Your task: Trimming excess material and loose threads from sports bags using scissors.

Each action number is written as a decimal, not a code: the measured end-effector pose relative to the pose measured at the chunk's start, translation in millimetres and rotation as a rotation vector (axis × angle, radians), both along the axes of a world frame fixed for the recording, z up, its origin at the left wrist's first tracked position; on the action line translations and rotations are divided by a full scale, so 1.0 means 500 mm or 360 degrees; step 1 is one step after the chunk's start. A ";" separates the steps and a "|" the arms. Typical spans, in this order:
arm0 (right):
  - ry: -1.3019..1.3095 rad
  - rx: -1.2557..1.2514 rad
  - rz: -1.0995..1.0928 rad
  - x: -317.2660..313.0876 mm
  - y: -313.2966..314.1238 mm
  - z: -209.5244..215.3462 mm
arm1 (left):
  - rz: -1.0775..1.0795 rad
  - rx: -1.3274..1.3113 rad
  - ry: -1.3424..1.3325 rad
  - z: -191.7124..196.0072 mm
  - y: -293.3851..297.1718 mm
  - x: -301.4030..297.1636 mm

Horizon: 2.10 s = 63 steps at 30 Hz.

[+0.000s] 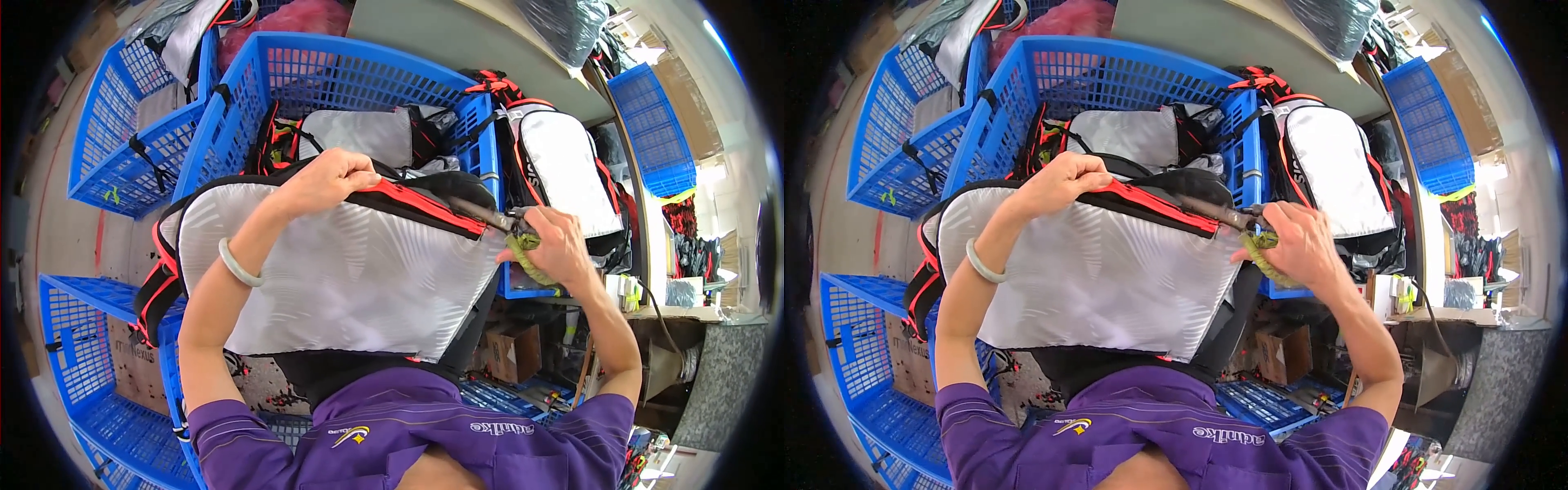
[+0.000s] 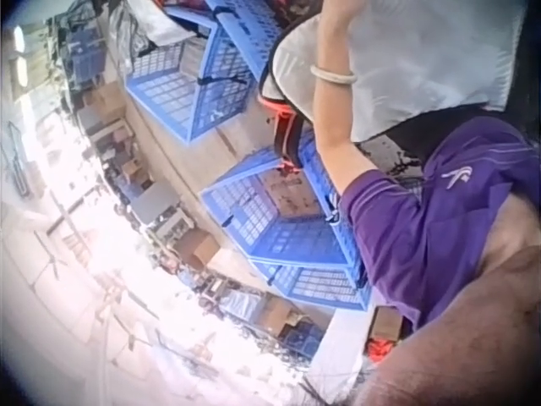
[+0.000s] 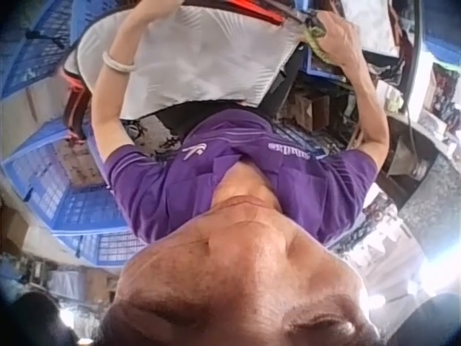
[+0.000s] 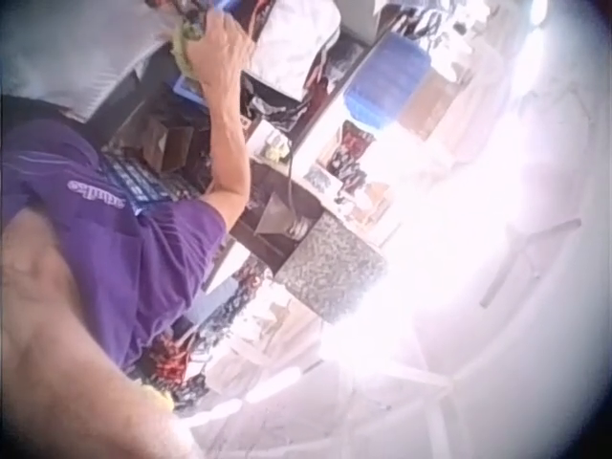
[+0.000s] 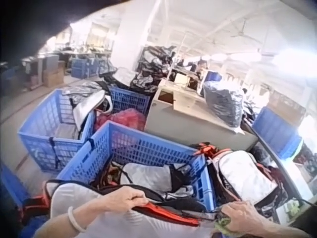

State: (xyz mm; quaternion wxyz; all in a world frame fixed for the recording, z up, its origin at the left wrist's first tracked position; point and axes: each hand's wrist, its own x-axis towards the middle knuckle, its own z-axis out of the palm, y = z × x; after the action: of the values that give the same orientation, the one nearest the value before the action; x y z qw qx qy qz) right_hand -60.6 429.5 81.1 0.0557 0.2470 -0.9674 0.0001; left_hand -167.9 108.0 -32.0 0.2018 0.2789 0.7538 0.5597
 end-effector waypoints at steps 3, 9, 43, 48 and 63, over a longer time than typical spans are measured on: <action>-0.0097 -0.0258 -0.0207 0.018 0.008 -0.042 | -0.0008 -0.0099 0.0009 0.019 -0.016 -0.002; 0.0102 -0.0656 -0.0364 0.007 0.001 -0.137 | 0.0044 -0.0471 0.0070 0.030 -0.152 -0.004; -0.0522 -0.0862 0.0505 -0.175 -0.407 -0.146 | 0.0647 -0.0522 0.0459 0.081 -0.221 0.154; -0.0634 -0.1217 0.0471 -0.179 -0.408 -0.142 | 0.0882 -0.1623 0.0449 0.093 -0.284 0.183; -0.0915 -0.1339 0.0334 -0.186 -0.371 -0.109 | 0.0830 -0.0272 0.0211 0.053 -0.354 0.194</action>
State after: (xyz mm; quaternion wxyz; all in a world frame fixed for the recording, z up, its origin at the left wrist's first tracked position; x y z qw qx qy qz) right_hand -153.5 244.0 26.7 -0.1181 0.2890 -0.8299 0.4623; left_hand -70.7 -68.7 -5.4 0.0241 0.0935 0.8561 0.5077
